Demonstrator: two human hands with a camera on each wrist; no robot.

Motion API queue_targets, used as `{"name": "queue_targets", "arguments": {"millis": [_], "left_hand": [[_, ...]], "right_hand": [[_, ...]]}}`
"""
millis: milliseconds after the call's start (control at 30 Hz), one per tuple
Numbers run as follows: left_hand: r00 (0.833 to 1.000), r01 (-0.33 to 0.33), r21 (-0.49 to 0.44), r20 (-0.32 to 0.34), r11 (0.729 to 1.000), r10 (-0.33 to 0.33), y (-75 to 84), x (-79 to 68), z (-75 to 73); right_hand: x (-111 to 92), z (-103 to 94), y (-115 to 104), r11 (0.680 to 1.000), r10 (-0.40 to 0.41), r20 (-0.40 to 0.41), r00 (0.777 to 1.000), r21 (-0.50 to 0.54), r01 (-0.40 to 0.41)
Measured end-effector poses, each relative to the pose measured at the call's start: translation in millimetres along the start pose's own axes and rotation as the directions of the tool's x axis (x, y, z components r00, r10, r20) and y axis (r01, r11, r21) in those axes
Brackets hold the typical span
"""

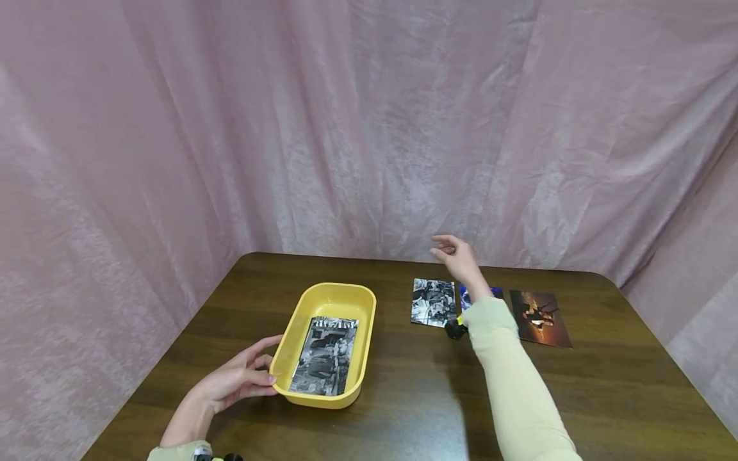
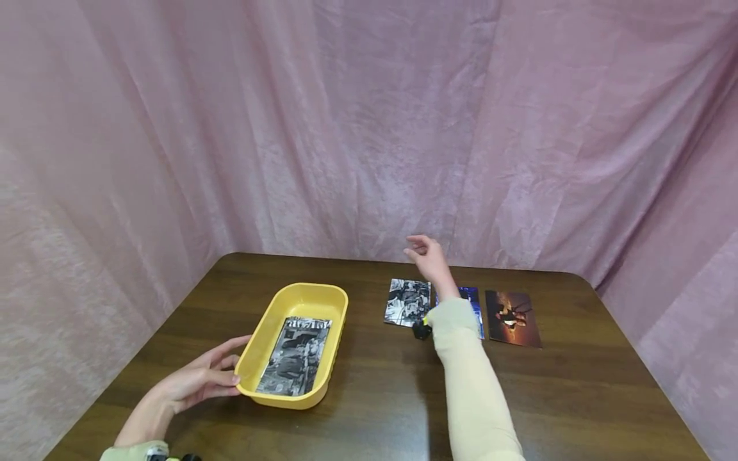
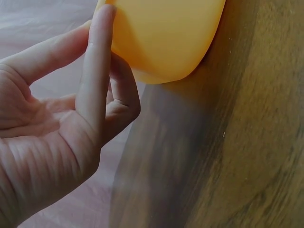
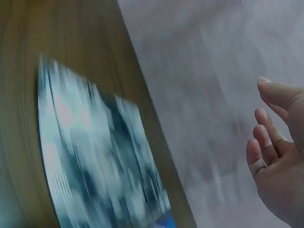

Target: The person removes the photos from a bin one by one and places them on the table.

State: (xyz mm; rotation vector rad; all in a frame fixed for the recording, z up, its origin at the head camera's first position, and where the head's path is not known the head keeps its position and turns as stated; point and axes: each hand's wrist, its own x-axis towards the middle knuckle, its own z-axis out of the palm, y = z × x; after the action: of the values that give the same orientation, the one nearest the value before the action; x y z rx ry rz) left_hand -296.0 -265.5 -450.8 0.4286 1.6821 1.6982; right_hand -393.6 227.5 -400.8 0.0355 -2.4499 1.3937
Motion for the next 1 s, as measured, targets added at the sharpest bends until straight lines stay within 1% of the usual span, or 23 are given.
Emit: {"name": "queue_targets", "arguments": {"millis": [67, 167, 300, 367, 433, 533, 600, 633, 700, 733, 767, 800, 833, 900, 967, 1000], "left_hand": [[1.000, 0.005, 0.001, -0.008, 1.000, -0.005, 0.1, 1.3, 1.3], [1.000, 0.009, 0.010, -0.020, 1.000, -0.009, 0.9, 2.3, 3.0], [0.999, 0.023, 0.018, -0.040, 1.000, -0.022, 3.0, 4.6, 5.9], [0.999, 0.024, 0.021, -0.044, 0.999, -0.023, 3.5, 6.3, 6.9], [0.999, 0.020, 0.020, -0.040, 1.000, -0.019, 3.5, 7.6, 8.1], [1.000, 0.007, 0.022, -0.022, 1.000, -0.007, 2.7, 8.0, 9.1], [1.000, 0.010, 0.014, -0.015, 1.000, -0.010, 2.7, 7.9, 10.1], [1.000, 0.016, 0.010, -0.016, 1.000, -0.016, 2.9, 8.0, 10.5], [1.000, 0.024, 0.007, -0.016, 1.000, -0.024, 3.5, 8.5, 10.7], [0.999, 0.028, 0.008, -0.018, 1.000, -0.027, 3.8, 8.8, 10.8], [0.999, 0.030, 0.008, -0.021, 1.000, -0.029, 4.0, 9.1, 10.9], [0.999, 0.029, 0.011, -0.023, 1.000, -0.029, 4.1, 9.5, 10.8], [0.999, 0.025, 0.014, -0.022, 1.000, -0.024, 4.0, 9.6, 10.5], [1.000, 0.016, 0.017, -0.018, 1.000, -0.015, 3.4, 9.6, 9.8], [1.000, 0.013, 0.015, -0.016, 1.000, -0.012, 2.6, 9.7, 9.7], [1.000, 0.010, 0.014, -0.014, 1.000, -0.009, 2.2, 9.7, 9.8]], "right_hand": [[3, 28.7, -15, 0.998, -0.017, -0.022, 1.000, 0.058, 0.018], [4, 75.4, -36, 0.989, -0.045, -0.093, 0.995, 0.137, 0.057], [-3, 130.1, -63, 0.981, -0.046, -0.161, 0.986, 0.177, 0.075], [-10, 150.7, -73, 0.980, -0.035, -0.184, 0.982, 0.185, 0.070], [-17, 166.6, -81, 0.978, -0.026, -0.197, 0.980, 0.200, 0.066], [-29, 183.9, -88, 0.975, -0.037, -0.174, 0.984, 0.211, 0.074], [-37, 191.9, -90, 0.979, -0.057, -0.118, 0.991, 0.188, 0.078], [-41, 194.6, -90, 0.983, -0.065, -0.069, 0.996, 0.165, 0.076], [-48, 198.2, -91, 0.993, -0.082, 0.055, 0.995, 0.091, 0.077], [-51, 198.9, -92, 0.996, -0.086, 0.123, 0.989, 0.041, 0.082], [-53, 199.3, -93, 0.995, -0.092, 0.192, 0.977, -0.022, 0.098], [-55, 199.3, -93, 0.988, -0.095, 0.263, 0.960, -0.091, 0.123], [-57, 199.2, -94, 0.972, -0.092, 0.329, 0.940, -0.174, 0.157], [-60, 198.7, -95, 0.927, -0.049, 0.440, 0.897, -0.315, 0.205], [-64, 197.7, -95, 0.867, 0.026, 0.518, 0.855, -0.437, 0.239], [-66, 197.3, -95, 0.838, 0.068, 0.543, 0.837, -0.486, 0.247]]}}
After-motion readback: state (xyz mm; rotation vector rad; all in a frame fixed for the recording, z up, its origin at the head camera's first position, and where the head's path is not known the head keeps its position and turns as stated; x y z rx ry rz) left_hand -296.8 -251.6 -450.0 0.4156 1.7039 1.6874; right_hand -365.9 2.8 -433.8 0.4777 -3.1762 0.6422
